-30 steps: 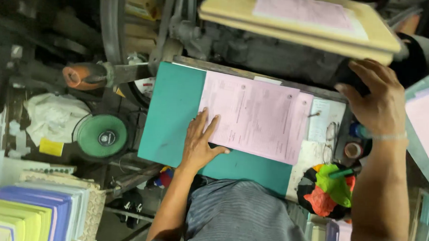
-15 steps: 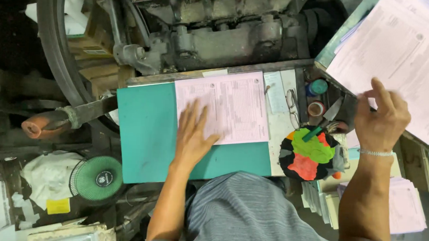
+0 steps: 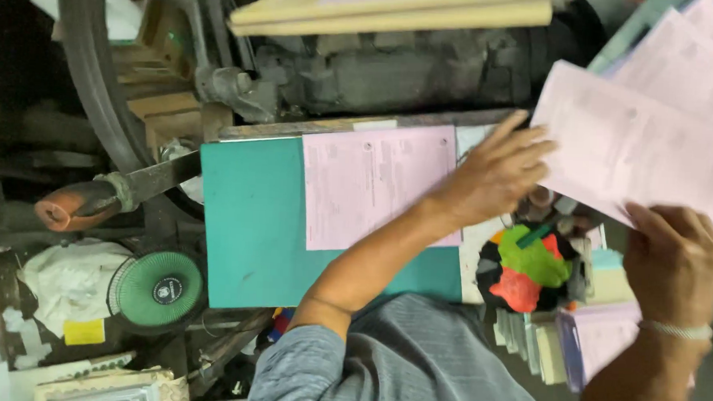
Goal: Manually sort and stack printed pink forms from a printing machine.
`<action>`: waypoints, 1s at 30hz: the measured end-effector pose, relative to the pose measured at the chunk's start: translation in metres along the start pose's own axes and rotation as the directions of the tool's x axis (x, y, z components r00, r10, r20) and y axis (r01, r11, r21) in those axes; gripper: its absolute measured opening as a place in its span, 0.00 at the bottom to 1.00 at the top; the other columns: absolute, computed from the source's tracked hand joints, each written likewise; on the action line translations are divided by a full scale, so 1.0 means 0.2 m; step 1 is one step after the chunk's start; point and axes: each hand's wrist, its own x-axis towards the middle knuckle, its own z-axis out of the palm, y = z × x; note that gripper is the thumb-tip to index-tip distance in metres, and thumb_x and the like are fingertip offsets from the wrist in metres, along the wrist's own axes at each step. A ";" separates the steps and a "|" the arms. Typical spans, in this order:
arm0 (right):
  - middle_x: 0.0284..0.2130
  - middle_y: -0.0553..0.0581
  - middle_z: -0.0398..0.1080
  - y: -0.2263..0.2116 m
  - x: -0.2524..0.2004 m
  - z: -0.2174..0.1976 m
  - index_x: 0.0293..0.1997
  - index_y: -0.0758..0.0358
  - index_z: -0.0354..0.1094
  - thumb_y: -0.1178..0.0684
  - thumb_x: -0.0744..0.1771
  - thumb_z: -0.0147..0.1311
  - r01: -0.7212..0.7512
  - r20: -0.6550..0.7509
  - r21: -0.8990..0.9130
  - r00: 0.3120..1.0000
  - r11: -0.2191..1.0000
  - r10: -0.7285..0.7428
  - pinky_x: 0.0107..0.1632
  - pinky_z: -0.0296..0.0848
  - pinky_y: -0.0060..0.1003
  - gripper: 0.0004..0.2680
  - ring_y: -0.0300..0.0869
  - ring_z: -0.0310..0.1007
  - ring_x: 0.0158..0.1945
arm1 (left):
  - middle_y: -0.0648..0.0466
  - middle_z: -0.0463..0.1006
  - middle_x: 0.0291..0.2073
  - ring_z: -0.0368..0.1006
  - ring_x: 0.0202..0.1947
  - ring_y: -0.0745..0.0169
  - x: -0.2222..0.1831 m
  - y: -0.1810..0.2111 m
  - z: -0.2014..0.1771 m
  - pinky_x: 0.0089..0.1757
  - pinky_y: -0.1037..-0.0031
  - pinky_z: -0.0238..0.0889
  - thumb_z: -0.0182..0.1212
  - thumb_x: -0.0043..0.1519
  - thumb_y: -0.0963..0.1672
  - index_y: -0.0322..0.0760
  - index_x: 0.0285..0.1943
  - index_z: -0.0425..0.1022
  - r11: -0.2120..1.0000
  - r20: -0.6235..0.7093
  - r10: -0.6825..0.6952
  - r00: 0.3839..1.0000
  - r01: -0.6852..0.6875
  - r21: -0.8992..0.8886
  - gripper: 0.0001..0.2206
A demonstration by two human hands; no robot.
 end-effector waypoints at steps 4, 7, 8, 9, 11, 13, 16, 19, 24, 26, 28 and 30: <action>0.43 0.50 0.78 0.15 0.05 0.08 0.49 0.51 0.80 0.60 0.70 0.59 0.019 0.160 -0.206 0.987 0.978 0.015 0.55 0.76 0.31 0.07 0.40 0.74 0.45 | 0.48 0.75 0.64 0.66 0.69 0.50 -0.14 -0.48 -0.20 0.68 0.51 0.52 0.69 0.57 0.44 0.35 0.43 0.79 0.944 0.061 -0.312 0.948 0.303 0.128 0.09; 0.44 0.51 0.78 0.08 0.28 0.17 0.49 0.52 0.79 0.60 0.72 0.57 0.120 0.176 -0.103 0.979 0.987 -0.101 0.56 0.76 0.32 0.06 0.41 0.74 0.46 | 0.36 0.72 0.60 0.63 0.63 0.31 -0.19 -0.77 -0.38 0.61 0.35 0.42 0.73 0.39 0.50 0.28 0.55 0.76 0.883 -0.141 -0.357 0.923 0.383 0.272 0.34; 0.44 0.51 0.78 0.00 0.42 0.20 0.49 0.52 0.79 0.60 0.72 0.57 0.129 0.179 -0.098 0.978 0.987 -0.110 0.56 0.76 0.32 0.06 0.41 0.74 0.46 | 0.36 0.72 0.60 0.63 0.63 0.31 -0.25 -0.84 -0.39 0.61 0.35 0.42 0.73 0.39 0.50 0.28 0.55 0.76 0.878 -0.145 -0.365 0.920 0.392 0.275 0.34; 0.42 0.52 0.78 -0.09 0.55 0.22 0.46 0.54 0.79 0.60 0.71 0.57 0.207 0.164 -0.015 0.966 0.978 -0.201 0.53 0.76 0.35 0.06 0.44 0.76 0.46 | 0.35 0.71 0.61 0.61 0.65 0.28 -0.31 -0.91 -0.40 0.61 0.33 0.40 0.75 0.40 0.53 0.25 0.59 0.72 0.847 -0.079 -0.440 0.894 0.443 0.295 0.39; 0.40 0.54 0.78 -0.15 0.78 0.37 0.43 0.56 0.79 0.60 0.70 0.56 0.298 0.135 0.067 0.943 0.952 -0.305 0.51 0.76 0.38 0.05 0.46 0.77 0.46 | 0.35 0.70 0.62 0.59 0.66 0.24 -0.44 -0.99 -0.41 0.60 0.31 0.37 0.78 0.41 0.56 0.23 0.63 0.69 0.806 -0.030 -0.515 0.856 0.496 0.323 0.45; 0.41 0.52 0.78 -0.10 0.94 0.63 0.43 0.55 0.79 0.57 0.71 0.57 0.397 0.163 0.145 0.894 0.906 -0.418 0.48 0.75 0.39 0.04 0.46 0.75 0.44 | 0.49 0.76 0.63 0.67 0.68 0.48 -0.61 -1.01 -0.39 0.69 0.47 0.44 0.71 0.54 0.43 0.34 0.59 0.76 0.842 0.067 -0.417 0.906 0.358 0.403 0.22; 0.39 0.54 0.79 -0.07 1.22 0.99 0.49 0.53 0.80 0.54 0.77 0.55 0.353 0.371 0.103 0.854 0.930 -0.365 0.41 0.76 0.39 0.06 0.44 0.77 0.36 | 0.46 0.78 0.59 0.70 0.64 0.49 -0.83 -0.76 -0.53 0.68 0.54 0.51 0.71 0.55 0.41 0.31 0.55 0.79 0.892 -0.008 -0.323 0.946 0.307 0.331 0.19; 0.40 0.57 0.80 -0.14 1.43 1.17 0.46 0.54 0.82 0.54 0.69 0.60 0.409 0.425 0.045 0.818 0.912 -0.388 0.49 0.77 0.47 0.05 0.52 0.78 0.41 | 0.48 0.80 0.58 0.72 0.62 0.50 -1.06 -0.42 -0.67 0.65 0.56 0.59 0.70 0.54 0.39 0.31 0.55 0.80 0.884 -0.055 -0.343 0.938 0.342 0.319 0.18; 0.40 0.60 0.80 -0.30 1.58 1.29 0.54 0.52 0.80 0.49 0.68 0.61 0.356 0.532 0.090 0.772 0.930 -0.347 0.54 0.75 0.50 0.10 0.56 0.77 0.48 | 0.52 0.79 0.61 0.73 0.65 0.55 -1.37 0.01 -0.59 0.67 0.58 0.62 0.68 0.56 0.37 0.36 0.58 0.80 0.799 -0.121 -0.509 0.852 0.520 0.301 0.19; 0.40 0.61 0.80 -0.39 1.58 1.23 0.58 0.52 0.78 0.47 0.67 0.61 0.326 0.589 0.120 0.737 0.938 -0.332 0.55 0.74 0.51 0.13 0.58 0.77 0.49 | 0.54 0.77 0.65 0.71 0.70 0.58 -1.36 0.10 -0.59 0.71 0.57 0.60 0.68 0.59 0.38 0.40 0.62 0.79 0.748 -0.114 -0.585 0.803 0.589 0.305 0.20; 0.49 0.68 0.75 -0.45 1.52 1.10 0.61 0.59 0.74 0.41 0.63 0.68 0.350 0.491 0.249 0.758 0.903 -0.429 0.53 0.70 0.54 0.22 0.63 0.72 0.52 | 0.35 0.59 0.71 0.56 0.69 0.31 -1.23 0.14 -0.68 0.65 0.41 0.46 0.77 0.47 0.48 0.39 0.67 0.72 0.617 -0.185 -0.743 0.643 0.765 0.183 0.36; 0.54 0.67 0.73 -0.55 1.35 0.77 0.62 0.62 0.72 0.42 0.65 0.66 0.384 0.300 0.376 0.811 0.843 -0.503 0.57 0.68 0.53 0.22 0.62 0.70 0.57 | 0.35 0.53 0.73 0.52 0.70 0.29 -1.25 0.13 -0.68 0.65 0.39 0.43 0.79 0.44 0.51 0.40 0.70 0.68 0.572 -0.119 -0.796 0.594 0.802 0.175 0.42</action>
